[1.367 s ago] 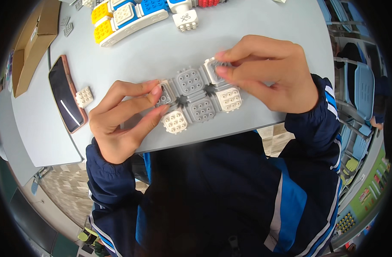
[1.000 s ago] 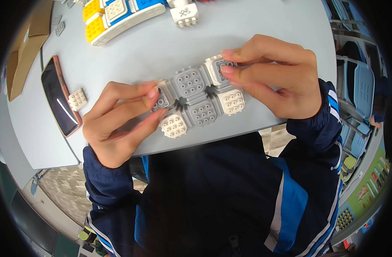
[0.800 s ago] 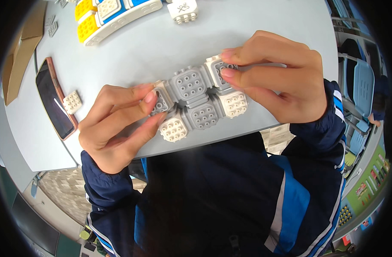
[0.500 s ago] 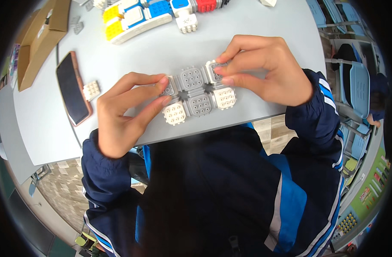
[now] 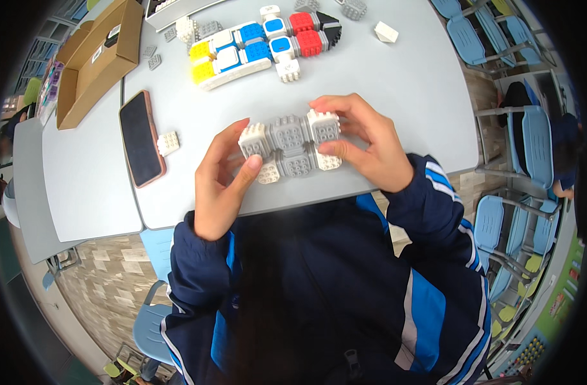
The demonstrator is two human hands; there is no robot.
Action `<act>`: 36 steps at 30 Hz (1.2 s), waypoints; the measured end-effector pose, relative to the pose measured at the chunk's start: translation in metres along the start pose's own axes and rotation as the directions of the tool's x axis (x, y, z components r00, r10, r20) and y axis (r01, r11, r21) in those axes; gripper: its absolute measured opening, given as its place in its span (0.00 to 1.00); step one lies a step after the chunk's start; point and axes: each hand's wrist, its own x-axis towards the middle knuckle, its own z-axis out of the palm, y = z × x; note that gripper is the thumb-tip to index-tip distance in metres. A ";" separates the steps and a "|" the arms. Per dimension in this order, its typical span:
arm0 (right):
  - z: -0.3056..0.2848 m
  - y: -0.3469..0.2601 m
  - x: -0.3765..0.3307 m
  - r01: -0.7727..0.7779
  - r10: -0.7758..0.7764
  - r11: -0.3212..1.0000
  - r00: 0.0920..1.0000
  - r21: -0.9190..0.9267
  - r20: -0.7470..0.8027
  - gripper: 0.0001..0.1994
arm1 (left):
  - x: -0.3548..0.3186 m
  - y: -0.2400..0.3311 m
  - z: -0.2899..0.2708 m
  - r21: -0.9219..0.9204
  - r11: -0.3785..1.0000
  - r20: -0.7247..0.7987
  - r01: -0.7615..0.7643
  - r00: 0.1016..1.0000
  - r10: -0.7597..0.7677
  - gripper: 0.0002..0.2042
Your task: The person assembles a structure using small interlocking plastic blocks. They connect gray and white pieces to form a base, then attach a larger pre-assembled block with blue, yellow, and red sections to complete the model.
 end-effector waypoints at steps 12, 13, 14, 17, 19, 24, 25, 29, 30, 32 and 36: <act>0.018 0.000 -0.009 0.093 -0.091 0.994 0.995 0.053 -0.049 0.22 | -0.015 -0.006 0.031 0.068 0.969 -0.187 -0.236 0.951 0.245 0.36; 0.021 0.000 -0.011 0.148 -0.145 0.989 0.986 0.027 -0.081 0.23 | -0.016 -0.007 0.035 0.082 0.963 -0.205 -0.257 0.941 0.268 0.35; 0.024 0.001 -0.014 0.204 -0.203 0.979 0.973 -0.001 -0.112 0.23 | -0.017 -0.007 0.038 0.098 0.955 -0.223 -0.279 0.930 0.294 0.35; 0.036 0.010 -0.013 0.352 -0.350 0.935 0.902 -0.037 -0.252 0.24 | -0.019 -0.010 0.047 0.261 0.918 -0.262 -0.297 0.894 0.364 0.37; 0.044 0.012 -0.013 0.384 -0.361 0.923 0.863 -0.006 -0.352 0.24 | -0.020 -0.014 0.051 0.302 0.900 -0.271 -0.314 0.877 0.397 0.38; 0.064 0.014 -0.007 0.480 -0.432 0.876 0.750 -0.037 -0.501 0.24 | -0.019 -0.012 0.053 0.298 0.901 -0.331 -0.315 0.851 0.407 0.39; 0.065 0.014 -0.008 0.495 -0.439 0.868 0.733 -0.035 -0.520 0.24 | -0.020 -0.012 0.054 0.292 0.902 -0.336 -0.318 0.849 0.408 0.39; 0.057 0.014 -0.010 0.490 -0.460 0.869 0.745 -0.072 -0.483 0.24 | -0.020 -0.014 0.056 0.297 0.886 -0.330 -0.355 0.833 0.445 0.37; 0.057 0.013 -0.011 0.484 -0.451 0.873 0.751 -0.063 -0.482 0.24 | -0.020 -0.013 0.055 0.285 0.891 -0.325 -0.354 0.839 0.437 0.36; 0.056 0.007 -0.010 0.398 -0.378 0.916 0.811 -0.052 -0.447 0.23 | -0.021 -0.008 0.050 0.266 0.896 -0.317 -0.355 0.846 0.430 0.35; 0.033 0.003 -0.009 0.100 -0.074 0.993 0.941 0.064 -0.330 0.20 | -0.007 -0.006 0.041 0.017 0.984 -0.202 -0.178 0.963 0.178 0.26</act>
